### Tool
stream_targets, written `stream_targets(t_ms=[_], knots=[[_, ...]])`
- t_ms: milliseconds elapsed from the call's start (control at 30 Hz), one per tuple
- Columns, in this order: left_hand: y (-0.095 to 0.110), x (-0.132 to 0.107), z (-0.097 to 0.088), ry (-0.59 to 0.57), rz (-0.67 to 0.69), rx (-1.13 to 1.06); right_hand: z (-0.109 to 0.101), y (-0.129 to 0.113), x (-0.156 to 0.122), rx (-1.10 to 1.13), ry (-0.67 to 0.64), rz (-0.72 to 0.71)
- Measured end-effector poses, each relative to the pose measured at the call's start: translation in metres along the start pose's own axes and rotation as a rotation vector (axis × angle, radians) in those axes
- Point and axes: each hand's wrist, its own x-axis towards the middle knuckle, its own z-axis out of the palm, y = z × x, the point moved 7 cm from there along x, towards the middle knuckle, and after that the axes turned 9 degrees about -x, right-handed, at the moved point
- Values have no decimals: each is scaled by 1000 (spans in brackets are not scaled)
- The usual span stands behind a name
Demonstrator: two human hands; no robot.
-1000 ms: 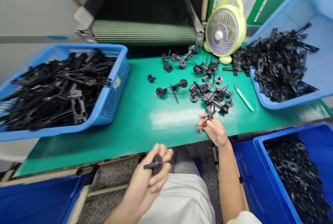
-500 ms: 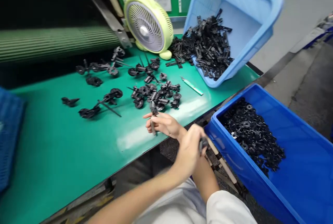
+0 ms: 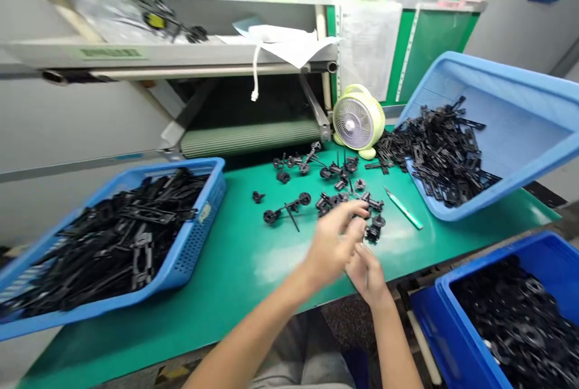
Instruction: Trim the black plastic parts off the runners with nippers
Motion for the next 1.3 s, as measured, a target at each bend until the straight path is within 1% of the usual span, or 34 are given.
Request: stream_targets(t_ms=[33,67,100,133,167,200,267,333,400,467,533,633,700,767,867,933,1000,1067,1133,1200,1233,1300], knots=[[-14,10,-40,159,-54,86,1,1,-1,17,-14,7],[-31,21,-77,282,-135,204,2,3,-2,42,-35,20],[-52,32,-109,358,-250,340,4,5,-3,74,-57,34],[-75,43,-136,373,-375,459,5,7,-2,105,-76,47],[-96,55,-158,375,-445,506,6,8,-2,137,-92,60],[-117,66,-176,364,-497,532,7,10,0,167,-108,74],[-155,86,-199,324,-552,529,8,13,2,200,-137,102],[-185,103,-210,282,-576,512,10,15,4,211,-164,121],[-205,116,-215,249,-561,489,11,15,5,217,-182,122],[-215,123,-217,227,-530,459,11,14,5,223,-183,113],[-219,120,-218,219,-510,423,11,14,5,224,-178,111],[-217,103,-221,248,-492,354,11,13,4,209,-169,116],[-209,89,-226,314,-475,301,11,12,4,190,-170,111],[-196,77,-235,436,-458,245,11,10,3,164,-179,103],[-168,64,-245,649,-430,138,9,8,3,125,-178,87],[-146,53,-241,730,-404,46,8,7,2,89,-162,64],[-125,34,-222,736,-383,-48,8,6,0,-4,-118,4],[-110,4,-190,687,-383,-129,11,8,-4,-119,-52,-70],[-103,-35,-151,619,-418,-223,20,13,-10,-204,6,-127],[-105,-73,-113,562,-495,-364,31,21,-15,-244,46,-155],[-107,-90,-97,535,-539,-418,36,24,-17,-263,66,-164],[-111,-115,-77,491,-610,-485,45,30,-20,-295,104,-164]])
